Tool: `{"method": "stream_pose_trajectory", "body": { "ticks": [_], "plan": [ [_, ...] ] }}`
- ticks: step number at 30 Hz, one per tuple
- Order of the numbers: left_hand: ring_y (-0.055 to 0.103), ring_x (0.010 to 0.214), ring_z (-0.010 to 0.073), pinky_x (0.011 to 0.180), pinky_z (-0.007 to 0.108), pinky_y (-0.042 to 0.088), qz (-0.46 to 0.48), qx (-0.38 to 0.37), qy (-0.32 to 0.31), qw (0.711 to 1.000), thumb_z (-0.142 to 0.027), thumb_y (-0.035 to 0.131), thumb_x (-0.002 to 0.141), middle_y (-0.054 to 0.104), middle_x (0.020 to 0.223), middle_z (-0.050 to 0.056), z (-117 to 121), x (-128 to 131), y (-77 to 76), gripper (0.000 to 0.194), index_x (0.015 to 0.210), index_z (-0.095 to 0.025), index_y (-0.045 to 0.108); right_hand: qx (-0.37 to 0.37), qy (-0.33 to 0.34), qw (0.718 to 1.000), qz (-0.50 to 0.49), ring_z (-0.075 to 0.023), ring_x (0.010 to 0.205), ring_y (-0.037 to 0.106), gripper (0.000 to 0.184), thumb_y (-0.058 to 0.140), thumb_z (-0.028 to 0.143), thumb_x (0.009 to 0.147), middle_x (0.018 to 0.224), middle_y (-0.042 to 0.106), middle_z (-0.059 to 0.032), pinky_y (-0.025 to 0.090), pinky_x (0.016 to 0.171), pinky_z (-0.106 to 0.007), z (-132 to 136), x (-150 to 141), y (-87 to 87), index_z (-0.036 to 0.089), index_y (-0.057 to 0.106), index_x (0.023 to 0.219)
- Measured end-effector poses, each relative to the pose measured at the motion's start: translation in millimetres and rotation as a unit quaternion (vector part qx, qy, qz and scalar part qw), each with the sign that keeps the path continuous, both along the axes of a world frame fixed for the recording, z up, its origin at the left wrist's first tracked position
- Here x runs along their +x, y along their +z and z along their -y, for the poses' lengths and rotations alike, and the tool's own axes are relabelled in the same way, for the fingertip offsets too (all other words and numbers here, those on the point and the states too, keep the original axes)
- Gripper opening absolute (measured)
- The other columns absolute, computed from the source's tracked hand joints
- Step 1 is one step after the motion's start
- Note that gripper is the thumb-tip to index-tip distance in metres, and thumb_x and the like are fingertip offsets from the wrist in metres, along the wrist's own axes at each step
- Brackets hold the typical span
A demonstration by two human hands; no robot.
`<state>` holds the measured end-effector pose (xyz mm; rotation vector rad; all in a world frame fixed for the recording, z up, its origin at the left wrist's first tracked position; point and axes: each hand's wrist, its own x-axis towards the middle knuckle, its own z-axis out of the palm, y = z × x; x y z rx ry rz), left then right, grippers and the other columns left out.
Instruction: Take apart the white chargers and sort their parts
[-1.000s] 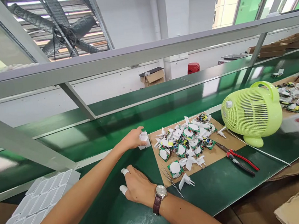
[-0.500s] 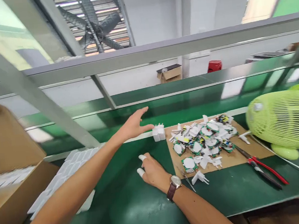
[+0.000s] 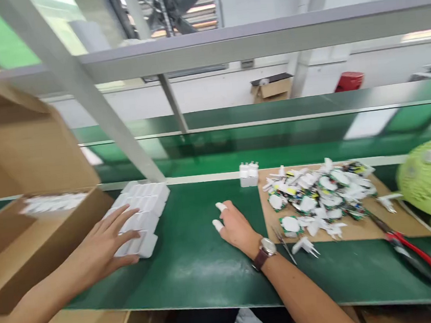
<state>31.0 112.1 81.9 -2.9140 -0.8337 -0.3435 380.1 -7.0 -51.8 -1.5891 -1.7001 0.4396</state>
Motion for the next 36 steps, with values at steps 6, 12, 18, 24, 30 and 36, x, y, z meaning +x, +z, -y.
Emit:
{"method": "stream_pose_trajectory", "body": {
  "ticks": [6,12,18,24,30,36],
  "plan": [
    [0.061,0.13,0.0351,0.099,0.057,0.057,0.075,-0.033,-0.094,0.992,-0.043,0.055,0.095,0.062,0.145,0.0,-10.0,50.6,-45.0,0.021,0.084,-0.03,0.068,-0.035,0.007,0.996,0.082,-0.02,0.098,0.066,0.031,0.066,0.021,0.095,0.12,0.059,-0.0103,0.056,0.093,-0.036,-7.0,5.9,19.9,0.016,0.061,0.125],
    [0.072,0.103,0.0304,0.084,0.042,0.061,0.071,-0.136,-0.148,0.977,-0.038,0.054,0.092,0.064,0.139,0.012,1.2,156.1,-40.9,0.022,0.078,-0.023,0.06,-0.05,0.025,0.977,0.208,-0.0269,0.13,0.057,0.044,0.065,0.013,0.095,0.139,0.061,-0.0142,0.044,0.114,-0.044,19.9,65.8,79.3,0.017,0.058,0.138],
    [0.07,0.101,0.0259,0.089,0.038,0.059,0.131,-0.194,-0.157,0.96,-0.038,0.054,0.092,0.064,0.137,0.012,0.7,183.3,-77.5,0.02,0.082,-0.022,0.061,-0.092,-0.039,0.952,0.29,-0.0409,0.147,0.04,0.054,0.063,-0.011,0.076,0.139,0.062,-0.0227,0.032,0.119,-0.064,62.8,127.0,95.9,0.012,0.068,0.125],
    [0.071,0.102,0.0224,0.086,0.034,0.059,0.182,-0.215,-0.134,0.95,-0.043,0.056,0.097,0.056,0.146,0.011,-2.8,166.7,-101.3,0.021,0.1,-0.023,0.062,-0.076,-0.073,0.958,0.267,-0.0383,0.137,0.048,0.047,0.064,-0.003,0.078,0.127,0.067,-0.0195,0.033,0.12,-0.061,67.5,139.9,103.2,0.013,0.069,0.122],
    [0.059,0.132,0.0299,0.109,0.046,0.053,0.217,-0.227,-0.128,0.941,-0.042,0.059,0.097,0.056,0.145,0.015,-5.0,165.5,-102.9,0.046,0.137,-0.021,0.05,-0.077,-0.071,0.99,0.09,-0.0227,0.104,0.071,0.038,0.043,0.023,0.104,0.12,0.071,-0.0099,0.059,0.089,-0.039,56.8,112.4,111.9,0.021,0.055,0.14],
    [0.058,0.133,0.0293,0.113,0.048,0.051,0.218,-0.236,-0.116,0.94,-0.035,0.059,0.098,0.054,0.145,0.014,-2.8,161.8,-105.9,0.052,0.145,-0.021,0.044,-0.159,0.001,0.987,0.003,-0.018,0.063,0.07,0.027,0.051,0.02,0.099,0.076,0.074,-0.0003,0.06,0.063,-0.031,10.6,43.8,67.0,0.018,0.069,0.119]
  ]
}}
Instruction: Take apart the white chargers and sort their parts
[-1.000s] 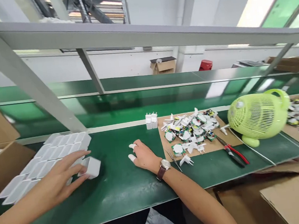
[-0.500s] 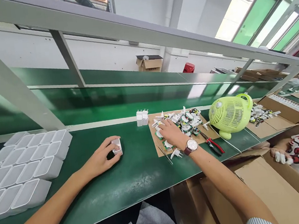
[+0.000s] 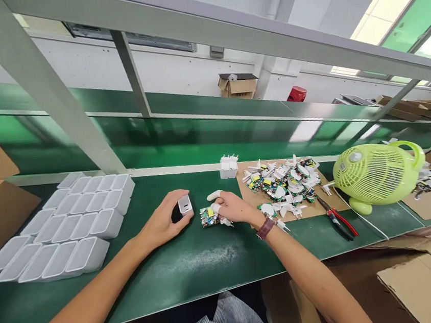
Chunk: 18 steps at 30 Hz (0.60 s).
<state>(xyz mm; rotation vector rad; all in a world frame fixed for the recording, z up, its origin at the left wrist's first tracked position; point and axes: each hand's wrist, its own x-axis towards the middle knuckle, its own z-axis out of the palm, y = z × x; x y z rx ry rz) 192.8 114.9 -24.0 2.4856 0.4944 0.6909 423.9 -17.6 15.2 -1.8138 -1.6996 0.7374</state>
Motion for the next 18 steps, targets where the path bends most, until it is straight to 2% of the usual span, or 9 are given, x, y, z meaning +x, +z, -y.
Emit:
{"method": "stream_pose_trajectory", "body": {
  "ticks": [1,3,5,6,7,9,13,15,18],
  "plan": [
    [0.058,0.133,0.0292,0.113,0.048,0.051,0.005,-0.001,0.003,1.0,-0.035,0.059,0.097,0.054,0.145,0.014,-0.1,-1.3,-0.3,0.053,0.146,-0.021,0.044,0.006,0.002,1.0,0.009,-0.0203,0.072,0.073,0.026,0.053,0.02,0.098,0.082,0.076,-0.0029,0.061,0.071,-0.034,-5.3,-5.8,-3.1,0.018,0.07,0.118],
    [0.058,0.133,0.0289,0.113,0.047,0.051,0.011,-0.004,0.006,1.0,-0.034,0.06,0.097,0.055,0.144,0.014,-0.5,-3.2,-0.5,0.055,0.147,-0.021,0.043,0.026,-0.002,0.999,0.033,-0.0289,0.103,0.072,0.023,0.058,0.022,0.097,0.109,0.077,-0.0117,0.058,0.094,-0.047,-9.4,-9.4,-4.9,0.018,0.072,0.115],
    [0.057,0.133,0.0289,0.113,0.046,0.051,0.007,-0.01,0.007,1.0,-0.034,0.06,0.097,0.054,0.145,0.014,-0.7,-3.8,-0.4,0.057,0.149,-0.021,0.041,0.055,0.0,0.996,0.064,-0.0367,0.134,0.056,0.028,0.068,0.026,0.093,0.139,0.066,-0.0173,0.044,0.113,-0.058,-5.8,-6.2,-6.4,0.018,0.071,0.12],
    [0.057,0.134,0.029,0.113,0.046,0.051,0.003,-0.015,0.007,1.0,-0.033,0.06,0.097,0.054,0.146,0.014,-0.6,-3.8,-0.4,0.058,0.15,-0.021,0.04,0.074,0.007,0.994,0.081,-0.0377,0.142,0.048,0.038,0.073,0.029,0.09,0.147,0.059,-0.0179,0.04,0.117,-0.059,-2.6,-4.1,-8.9,0.018,0.069,0.127],
    [0.056,0.135,0.0291,0.114,0.046,0.05,-0.001,-0.02,0.007,1.0,-0.033,0.061,0.097,0.053,0.147,0.014,-0.5,-3.6,-0.4,0.06,0.151,-0.021,0.039,0.093,0.015,0.991,0.097,-0.0373,0.144,0.045,0.05,0.077,0.03,0.087,0.15,0.056,-0.0181,0.039,0.118,-0.059,0.8,-2.4,-13.0,0.019,0.064,0.134],
    [0.056,0.136,0.0294,0.115,0.046,0.05,-0.005,-0.031,0.008,0.999,-0.033,0.061,0.097,0.051,0.149,0.015,-0.1,-3.3,-0.7,0.062,0.152,-0.021,0.037,0.13,0.023,0.984,0.121,-0.0351,0.14,0.05,0.064,0.079,0.029,0.084,0.145,0.059,-0.018,0.045,0.115,-0.057,6.0,-2.3,-24.6,0.019,0.056,0.143],
    [0.056,0.136,0.0297,0.116,0.048,0.049,0.001,-0.061,0.013,0.998,-0.032,0.064,0.095,0.05,0.151,0.014,0.2,-3.3,-2.8,0.067,0.154,-0.023,0.034,0.163,-0.012,0.98,0.118,-0.0319,0.116,0.064,0.051,0.065,0.015,0.086,0.119,0.068,-0.0153,0.056,0.101,-0.053,4.3,-10.4,-41.7,0.016,0.058,0.137],
    [0.057,0.134,0.03,0.116,0.05,0.048,0.004,-0.08,0.016,0.997,-0.034,0.067,0.094,0.049,0.151,0.014,0.0,-3.5,-3.8,0.072,0.156,-0.024,0.031,0.181,-0.033,0.977,0.105,-0.0298,0.112,0.066,0.049,0.06,0.012,0.084,0.116,0.067,-0.0139,0.057,0.099,-0.05,-1.4,-13.0,-39.0,0.016,0.058,0.133],
    [0.056,0.135,0.0318,0.117,0.053,0.047,0.001,-0.105,0.015,0.994,-0.038,0.074,0.089,0.048,0.149,0.015,0.3,-4.2,-3.8,0.087,0.16,-0.025,0.024,0.215,-0.05,0.972,0.076,-0.0269,0.118,0.064,0.048,0.058,0.013,0.084,0.125,0.064,-0.0121,0.055,0.104,-0.046,-11.8,-13.0,-25.4,0.02,0.056,0.131]
  ]
}}
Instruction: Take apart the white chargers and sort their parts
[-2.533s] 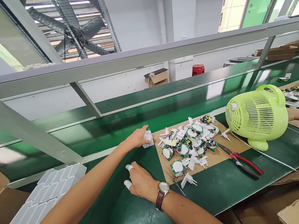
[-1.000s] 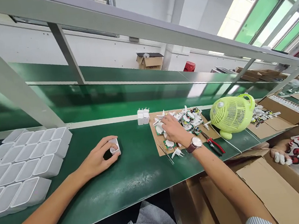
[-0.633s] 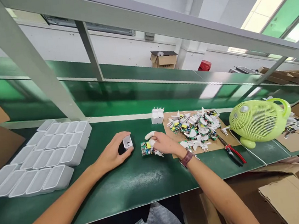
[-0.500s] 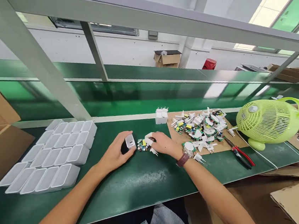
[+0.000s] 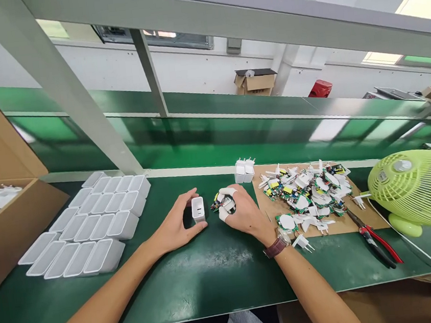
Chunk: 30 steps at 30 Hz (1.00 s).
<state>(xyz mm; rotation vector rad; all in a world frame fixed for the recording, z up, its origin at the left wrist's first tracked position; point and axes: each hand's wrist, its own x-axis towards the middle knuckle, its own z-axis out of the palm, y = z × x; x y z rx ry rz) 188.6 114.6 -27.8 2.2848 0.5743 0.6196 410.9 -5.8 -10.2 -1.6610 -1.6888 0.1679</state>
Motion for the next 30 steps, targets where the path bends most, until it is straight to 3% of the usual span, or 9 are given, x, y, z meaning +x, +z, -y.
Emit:
{"method": "stream_pose_trajectory", "body": {
  "ticks": [4,8,14,18,20,22,24,26,30],
  "plan": [
    [0.055,0.134,0.032,0.117,0.054,0.046,0.0,-0.026,-0.011,1.0,-0.033,0.074,0.088,0.049,0.147,0.015,1.2,-0.7,1.5,0.092,0.162,-0.026,0.02,0.031,0.01,0.996,-0.08,-0.0253,0.123,0.063,0.052,0.058,0.014,0.083,0.131,0.062,-0.0102,0.054,0.107,-0.044,-9.2,-1.3,11.2,0.022,0.055,0.134],
    [0.061,0.127,0.0277,0.114,0.049,0.049,0.028,-0.04,0.017,0.999,-0.025,0.067,0.092,0.056,0.141,0.012,0.4,0.9,-0.4,0.079,0.159,-0.028,0.026,0.018,0.026,0.991,-0.13,-0.024,0.117,0.066,0.053,0.057,0.015,0.084,0.13,0.063,-0.0094,0.057,0.103,-0.042,-7.8,-3.7,2.3,0.023,0.054,0.137],
    [0.063,0.122,0.0346,0.094,0.049,0.059,-0.091,-0.001,0.137,0.986,-0.054,0.082,0.082,0.053,0.14,0.011,0.6,0.3,7.6,0.088,0.153,-0.029,0.037,-0.116,0.016,0.993,-0.031,-0.0296,0.12,0.063,0.065,0.053,0.015,0.09,0.136,0.062,-0.0124,0.055,0.105,-0.053,5.4,6.5,-14.0,0.024,0.04,0.153],
    [0.062,0.126,0.037,0.091,0.047,0.06,-0.144,-0.012,0.105,0.984,-0.071,0.083,0.071,0.04,0.155,0.013,2.0,-5.9,24.3,0.111,0.159,-0.032,0.027,-0.094,0.049,0.994,0.027,-0.0332,0.145,0.044,0.063,0.056,0.018,0.093,0.149,0.052,-0.0171,0.045,0.116,-0.056,7.7,15.2,-19.9,0.021,0.04,0.154],
    [0.065,0.12,0.034,0.088,0.043,0.061,-0.15,-0.032,0.065,0.986,-0.067,0.085,0.07,0.04,0.157,0.014,1.2,-8.4,30.0,0.116,0.161,-0.032,0.022,-0.092,0.049,0.994,0.027,-0.0324,0.139,0.05,0.059,0.057,0.018,0.094,0.142,0.056,-0.0167,0.049,0.113,-0.055,5.6,17.8,-23.1,0.021,0.043,0.152],
    [0.069,0.103,0.0284,0.079,0.039,0.06,-0.157,-0.061,0.032,0.985,-0.055,0.086,0.076,0.055,0.143,0.012,-0.1,-9.2,32.2,0.101,0.156,-0.028,0.03,-0.094,0.038,0.995,0.014,-0.031,0.125,0.059,0.057,0.059,0.02,0.094,0.13,0.062,-0.0141,0.054,0.106,-0.053,3.0,18.0,-25.0,0.022,0.046,0.149],
    [0.069,0.087,0.0239,0.072,0.035,0.059,-0.156,-0.08,0.021,0.984,-0.042,0.08,0.084,0.067,0.115,0.006,-1.2,-7.9,31.5,0.07,0.142,-0.025,0.045,-0.076,0.026,0.997,0.005,-0.031,0.117,0.062,0.058,0.06,0.019,0.091,0.121,0.063,-0.0124,0.057,0.101,-0.053,0.8,15.2,-24.1,0.021,0.047,0.148],
    [0.069,0.087,0.0239,0.075,0.036,0.058,-0.134,-0.067,0.019,0.989,-0.035,0.076,0.088,0.069,0.103,0.003,-1.9,-5.9,28.7,0.048,0.13,-0.026,0.054,-0.036,0.019,0.999,0.0,-0.0318,0.117,0.062,0.06,0.06,0.016,0.087,0.12,0.062,-0.0125,0.058,0.099,-0.053,0.1,9.5,-19.6,0.02,0.047,0.145],
    [0.06,0.124,0.0303,0.105,0.048,0.054,-0.042,0.012,0.013,0.999,-0.03,0.076,0.09,0.064,0.132,0.009,-2.7,-3.6,18.6,0.055,0.14,-0.028,0.053,0.023,-0.003,0.998,-0.059,-0.031,0.12,0.062,0.062,0.062,0.014,0.084,0.129,0.058,-0.0131,0.06,0.099,-0.05,4.5,-5.8,-4.5,0.024,0.045,0.144]
  ]
}}
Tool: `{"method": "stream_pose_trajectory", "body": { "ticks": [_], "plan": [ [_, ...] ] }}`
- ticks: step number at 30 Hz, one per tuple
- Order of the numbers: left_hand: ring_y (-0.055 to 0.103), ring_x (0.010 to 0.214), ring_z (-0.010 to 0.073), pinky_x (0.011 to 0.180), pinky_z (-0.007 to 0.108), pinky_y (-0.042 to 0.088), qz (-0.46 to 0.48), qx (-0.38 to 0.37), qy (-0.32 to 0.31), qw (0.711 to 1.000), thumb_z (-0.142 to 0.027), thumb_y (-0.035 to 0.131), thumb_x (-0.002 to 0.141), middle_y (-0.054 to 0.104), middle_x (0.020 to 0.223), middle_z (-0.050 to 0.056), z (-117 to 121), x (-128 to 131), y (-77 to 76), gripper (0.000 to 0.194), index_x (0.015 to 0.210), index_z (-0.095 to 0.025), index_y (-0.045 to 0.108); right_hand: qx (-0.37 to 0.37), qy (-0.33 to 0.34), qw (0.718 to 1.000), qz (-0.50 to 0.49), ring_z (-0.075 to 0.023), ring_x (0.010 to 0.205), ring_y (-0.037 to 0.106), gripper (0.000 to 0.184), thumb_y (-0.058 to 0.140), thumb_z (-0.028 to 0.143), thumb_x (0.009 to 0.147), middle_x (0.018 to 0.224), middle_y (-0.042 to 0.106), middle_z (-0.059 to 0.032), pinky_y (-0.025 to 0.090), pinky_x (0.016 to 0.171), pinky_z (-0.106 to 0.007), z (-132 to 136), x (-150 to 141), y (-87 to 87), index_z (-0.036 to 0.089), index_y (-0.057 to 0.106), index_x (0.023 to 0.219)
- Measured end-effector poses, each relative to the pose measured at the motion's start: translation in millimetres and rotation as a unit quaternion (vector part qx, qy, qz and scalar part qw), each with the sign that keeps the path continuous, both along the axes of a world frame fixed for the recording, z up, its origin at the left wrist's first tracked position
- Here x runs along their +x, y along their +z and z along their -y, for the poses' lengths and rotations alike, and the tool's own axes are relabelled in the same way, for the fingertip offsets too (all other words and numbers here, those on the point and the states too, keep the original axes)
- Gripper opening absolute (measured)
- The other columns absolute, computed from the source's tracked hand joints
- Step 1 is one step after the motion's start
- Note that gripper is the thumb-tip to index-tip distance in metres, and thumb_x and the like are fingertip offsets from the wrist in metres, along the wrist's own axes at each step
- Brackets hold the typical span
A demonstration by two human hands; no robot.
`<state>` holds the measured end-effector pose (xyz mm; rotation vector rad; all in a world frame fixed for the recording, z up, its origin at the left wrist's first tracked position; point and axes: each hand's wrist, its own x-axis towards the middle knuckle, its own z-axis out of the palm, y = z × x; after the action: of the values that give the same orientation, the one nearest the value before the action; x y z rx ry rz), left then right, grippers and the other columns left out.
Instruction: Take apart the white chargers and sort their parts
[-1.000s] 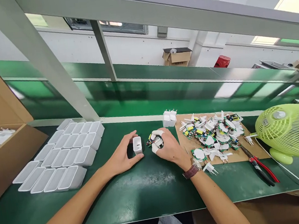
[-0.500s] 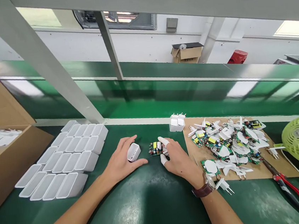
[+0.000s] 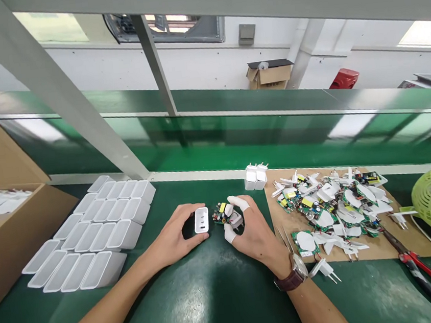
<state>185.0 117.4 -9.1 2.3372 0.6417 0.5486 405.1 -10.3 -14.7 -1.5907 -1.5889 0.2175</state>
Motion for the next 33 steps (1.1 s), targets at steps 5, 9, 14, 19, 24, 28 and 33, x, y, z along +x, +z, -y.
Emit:
{"method": "stream_pose_trajectory", "body": {
  "ticks": [5,9,14,19,24,28,33],
  "plan": [
    [0.058,0.132,0.0277,0.113,0.046,0.051,0.046,0.015,-0.005,0.999,-0.021,0.065,0.097,0.055,0.144,0.011,0.8,-0.3,-11.4,0.064,0.154,-0.031,0.04,0.07,0.042,0.994,-0.066,-0.0267,0.122,0.062,0.061,0.059,0.013,0.091,0.133,0.054,-0.0127,0.061,0.097,-0.043,9.0,-15.5,10.9,0.028,0.042,0.147],
    [0.057,0.133,0.028,0.114,0.048,0.051,0.05,0.025,-0.002,0.998,-0.02,0.066,0.096,0.056,0.144,0.011,2.7,-0.1,-13.7,0.064,0.154,-0.03,0.039,0.074,0.075,0.994,-0.041,-0.0257,0.122,0.062,0.064,0.057,0.008,0.092,0.135,0.055,-0.0121,0.063,0.095,-0.039,9.7,-20.8,9.6,0.029,0.042,0.15],
    [0.056,0.133,0.0276,0.114,0.05,0.051,0.067,0.05,-0.01,0.996,-0.016,0.064,0.096,0.058,0.14,0.011,2.5,0.3,-13.8,0.057,0.147,-0.028,0.043,0.087,0.087,0.992,0.024,-0.0273,0.124,0.061,0.069,0.054,0.005,0.092,0.134,0.055,-0.0135,0.063,0.097,-0.042,7.8,-20.8,7.0,0.029,0.037,0.154],
    [0.054,0.135,0.0292,0.114,0.053,0.05,0.066,0.053,-0.026,0.996,-0.014,0.062,0.097,0.057,0.141,0.012,0.8,-0.2,-14.8,0.055,0.147,-0.028,0.043,0.093,0.087,0.99,0.067,-0.0292,0.129,0.06,0.076,0.054,0.004,0.094,0.136,0.056,-0.0147,0.059,0.106,-0.051,7.0,-21.0,3.9,0.03,0.028,0.16],
    [0.054,0.134,0.0294,0.113,0.054,0.05,0.077,0.064,-0.029,0.995,-0.014,0.061,0.098,0.058,0.141,0.012,0.6,1.0,-14.9,0.054,0.147,-0.027,0.044,0.087,0.084,0.99,0.073,-0.0293,0.129,0.06,0.079,0.053,0.004,0.094,0.137,0.055,-0.0158,0.06,0.104,-0.05,6.8,-21.6,0.3,0.029,0.024,0.162],
    [0.055,0.133,0.0301,0.112,0.056,0.051,0.078,0.067,-0.027,0.994,-0.016,0.06,0.099,0.059,0.139,0.013,1.4,2.6,-12.9,0.05,0.146,-0.027,0.045,0.08,0.084,0.991,0.067,-0.0285,0.128,0.06,0.078,0.052,0.003,0.093,0.137,0.055,-0.0157,0.061,0.103,-0.048,6.8,-21.4,-0.3,0.028,0.025,0.162],
    [0.055,0.132,0.0296,0.111,0.054,0.052,0.078,0.071,-0.028,0.994,-0.02,0.061,0.1,0.06,0.138,0.012,1.7,3.6,-11.0,0.048,0.146,-0.028,0.046,0.076,0.088,0.991,0.063,-0.0278,0.128,0.059,0.076,0.05,0.002,0.094,0.137,0.054,-0.0163,0.061,0.103,-0.047,6.3,-22.0,1.0,0.026,0.025,0.161]
  ]
}}
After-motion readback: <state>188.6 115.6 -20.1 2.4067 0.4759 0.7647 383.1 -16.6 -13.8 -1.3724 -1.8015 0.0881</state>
